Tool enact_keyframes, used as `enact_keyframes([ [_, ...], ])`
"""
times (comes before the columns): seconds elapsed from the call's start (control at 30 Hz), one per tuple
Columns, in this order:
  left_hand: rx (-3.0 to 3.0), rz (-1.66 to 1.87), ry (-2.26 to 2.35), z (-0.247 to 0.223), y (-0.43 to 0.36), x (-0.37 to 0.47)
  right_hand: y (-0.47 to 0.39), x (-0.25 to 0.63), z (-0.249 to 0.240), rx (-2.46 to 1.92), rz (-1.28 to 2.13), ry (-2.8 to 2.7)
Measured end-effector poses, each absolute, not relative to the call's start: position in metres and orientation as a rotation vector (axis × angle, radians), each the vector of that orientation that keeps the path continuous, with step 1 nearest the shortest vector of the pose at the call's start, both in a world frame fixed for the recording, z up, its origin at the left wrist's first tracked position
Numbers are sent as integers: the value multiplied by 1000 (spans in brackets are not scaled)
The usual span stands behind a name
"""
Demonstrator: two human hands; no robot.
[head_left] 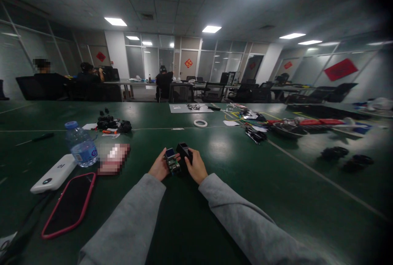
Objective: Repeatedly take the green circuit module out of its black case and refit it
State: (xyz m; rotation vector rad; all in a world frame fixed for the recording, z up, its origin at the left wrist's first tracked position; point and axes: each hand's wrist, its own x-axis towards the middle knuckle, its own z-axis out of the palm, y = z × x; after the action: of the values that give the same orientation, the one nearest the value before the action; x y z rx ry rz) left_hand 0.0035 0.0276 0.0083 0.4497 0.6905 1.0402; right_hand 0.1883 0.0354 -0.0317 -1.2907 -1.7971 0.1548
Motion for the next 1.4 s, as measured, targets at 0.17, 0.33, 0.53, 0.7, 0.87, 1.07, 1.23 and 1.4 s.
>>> enact_keyframes([
  [0.17,443,1029,679,10,27,4,31,186,-29,-1262,104,-1853],
  [0.33,444,1024,677,8,28,3,31,188,-31,-1288,99,-1866],
  [0.53,441,1021,652,5,30,1,33,187,-33,-1311,105,-1911],
  [0.7,456,1020,621,1,33,0,33,186,-31,-1300,82,-1916],
  [0.87,449,1018,640,0,33,0,32,185,-28,-1293,-37,-1910],
  [1.07,446,1006,651,6,30,1,31,184,-29,-1302,-74,-1917],
  [1.23,474,989,660,7,30,0,32,185,-28,-1276,-102,-1898],
  [1.4,481,964,644,4,31,-2,21,184,-14,-1133,-188,-1820],
])
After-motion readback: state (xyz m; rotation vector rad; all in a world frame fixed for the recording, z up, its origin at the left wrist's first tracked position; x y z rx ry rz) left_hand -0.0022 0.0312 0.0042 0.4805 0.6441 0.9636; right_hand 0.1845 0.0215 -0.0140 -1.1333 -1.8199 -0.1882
